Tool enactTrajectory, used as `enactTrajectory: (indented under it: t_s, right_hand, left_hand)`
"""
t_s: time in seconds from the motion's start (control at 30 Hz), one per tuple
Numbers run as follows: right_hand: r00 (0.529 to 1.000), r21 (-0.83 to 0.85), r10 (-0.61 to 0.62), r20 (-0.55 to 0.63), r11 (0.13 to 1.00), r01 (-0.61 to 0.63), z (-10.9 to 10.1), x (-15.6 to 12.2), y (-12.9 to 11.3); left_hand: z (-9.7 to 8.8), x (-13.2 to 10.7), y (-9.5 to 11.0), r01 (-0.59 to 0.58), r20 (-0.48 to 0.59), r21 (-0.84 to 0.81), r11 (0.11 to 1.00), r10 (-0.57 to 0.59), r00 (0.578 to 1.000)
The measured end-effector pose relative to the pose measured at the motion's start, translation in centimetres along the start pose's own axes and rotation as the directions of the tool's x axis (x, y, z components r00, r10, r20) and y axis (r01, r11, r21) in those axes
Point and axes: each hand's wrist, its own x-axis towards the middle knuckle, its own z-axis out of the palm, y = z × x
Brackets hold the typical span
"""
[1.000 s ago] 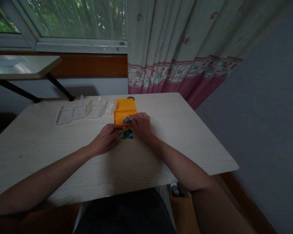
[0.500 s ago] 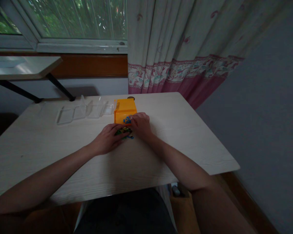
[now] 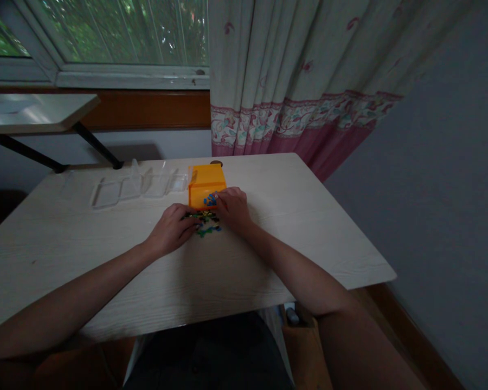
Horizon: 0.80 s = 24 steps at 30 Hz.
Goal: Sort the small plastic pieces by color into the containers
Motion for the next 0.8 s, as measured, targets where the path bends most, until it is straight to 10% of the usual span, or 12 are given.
enactTrajectory:
  t_s: [0.8]
  right_hand:
    - [0.999, -0.002, -0.040, -0.022, 0.999, 0.040, -0.05, -0.12, -0.15]
  left_hand:
    - [-0.43, 0.18, 0.26, 0.036, 0.048, -0.059, 0.998, -0.033, 0.998]
